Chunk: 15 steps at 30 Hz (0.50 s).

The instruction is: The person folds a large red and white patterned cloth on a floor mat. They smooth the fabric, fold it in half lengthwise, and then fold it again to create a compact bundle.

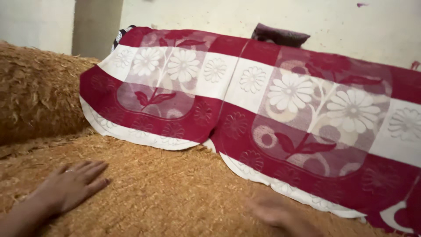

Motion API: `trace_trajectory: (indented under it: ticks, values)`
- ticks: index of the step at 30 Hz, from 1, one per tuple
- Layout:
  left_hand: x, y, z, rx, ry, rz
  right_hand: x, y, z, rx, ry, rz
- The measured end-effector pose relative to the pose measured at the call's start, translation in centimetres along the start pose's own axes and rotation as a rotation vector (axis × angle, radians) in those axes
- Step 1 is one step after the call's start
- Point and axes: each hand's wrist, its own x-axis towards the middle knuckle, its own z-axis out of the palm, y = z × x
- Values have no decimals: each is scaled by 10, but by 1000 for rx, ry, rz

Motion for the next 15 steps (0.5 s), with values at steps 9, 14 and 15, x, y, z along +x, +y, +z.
trace_trajectory:
  ticks: [9, 14, 15]
  values:
    - [-3, -4, 2, -45, 3, 26, 3, -227, -7, 360, -96, -332]
    - [-1, -5, 6, -16, 87, 54, 68, -146, -4, 91, 60, -96]
    - [-2, -3, 7, -15, 42, 40, 78, -129, 1, 24, 3, 49]
